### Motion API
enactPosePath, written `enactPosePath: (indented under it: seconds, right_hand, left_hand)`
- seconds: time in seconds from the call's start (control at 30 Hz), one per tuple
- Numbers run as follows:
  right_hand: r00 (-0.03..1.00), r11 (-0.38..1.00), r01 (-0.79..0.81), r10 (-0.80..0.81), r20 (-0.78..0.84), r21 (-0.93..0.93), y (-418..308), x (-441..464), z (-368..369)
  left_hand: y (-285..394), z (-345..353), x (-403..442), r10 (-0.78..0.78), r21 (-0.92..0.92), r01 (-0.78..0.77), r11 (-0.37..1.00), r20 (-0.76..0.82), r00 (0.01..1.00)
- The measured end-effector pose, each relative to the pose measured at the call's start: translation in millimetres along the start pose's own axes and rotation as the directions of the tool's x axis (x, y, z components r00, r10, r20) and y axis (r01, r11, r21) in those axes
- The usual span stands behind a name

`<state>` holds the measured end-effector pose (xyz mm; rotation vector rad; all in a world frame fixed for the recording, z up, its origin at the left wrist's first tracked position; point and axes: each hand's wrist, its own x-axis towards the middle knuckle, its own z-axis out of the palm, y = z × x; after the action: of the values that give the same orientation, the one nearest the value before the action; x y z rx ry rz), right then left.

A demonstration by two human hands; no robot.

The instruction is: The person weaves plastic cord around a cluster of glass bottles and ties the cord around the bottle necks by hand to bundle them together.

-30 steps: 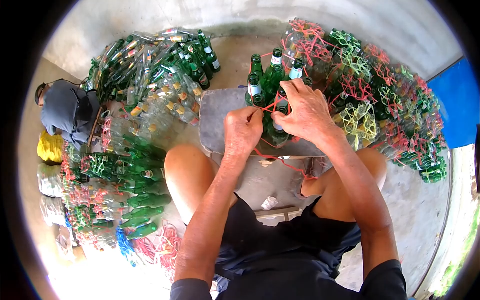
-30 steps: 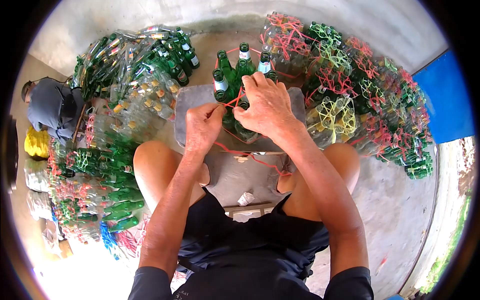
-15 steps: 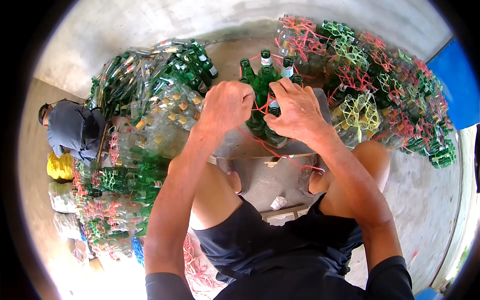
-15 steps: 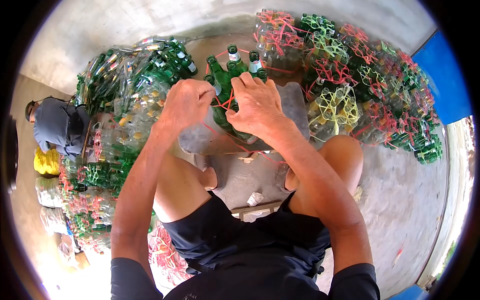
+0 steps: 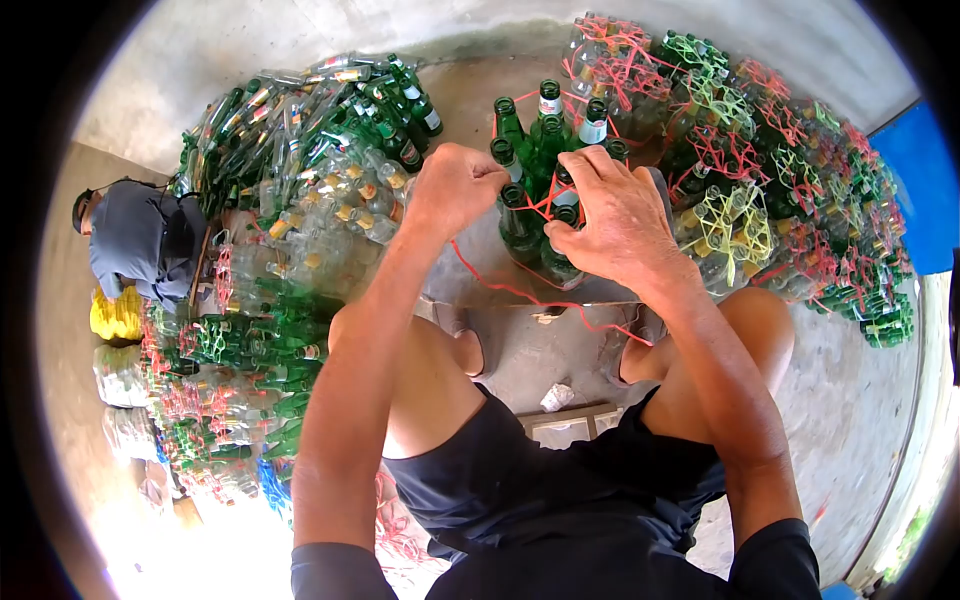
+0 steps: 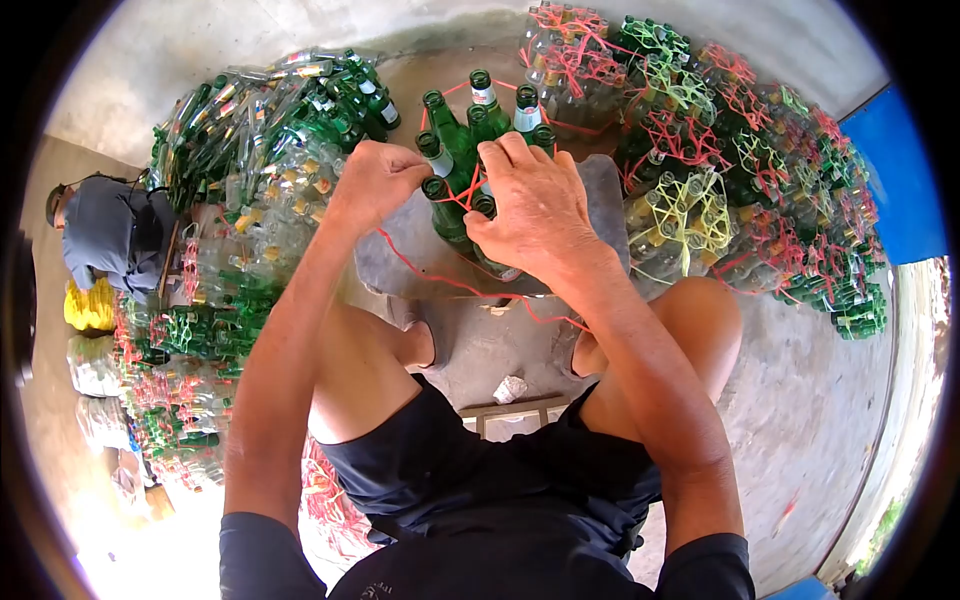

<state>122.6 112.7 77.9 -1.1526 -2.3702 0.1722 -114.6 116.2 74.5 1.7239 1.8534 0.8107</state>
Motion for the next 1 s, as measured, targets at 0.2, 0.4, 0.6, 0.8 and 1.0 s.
enactPosePath:
  seconds: [0.2,0.4,0.6,0.8,1.0]
  right_hand:
    - [0.999,1.000,0.024,-0.025,0.037,0.019,2,1,-5]
    - [0.991,0.998,0.057,-0.060,0.122,0.027,6,8,-15]
    - [0.967,0.987,0.106,-0.132,0.219,0.125,21,36,-17]
    - [0.903,0.943,0.160,-0.259,0.343,0.292,26,75,13]
    - [0.785,0.907,-0.034,-0.236,0.573,0.420,15,97,23]
  left_hand:
    - [-5,29,-31,-0.111,-0.252,0.042,0.967,-0.267,0.957]
    - [-12,39,-44,-0.292,-0.539,0.122,0.833,-0.242,0.925]
    - [-21,33,-44,-0.408,-0.694,0.268,0.668,-0.041,0.912]
    - [-34,38,-36,-0.432,-0.674,0.325,0.663,0.010,0.902]
    - [-36,44,-34,-0.421,-0.703,0.304,0.643,0.007,0.907]
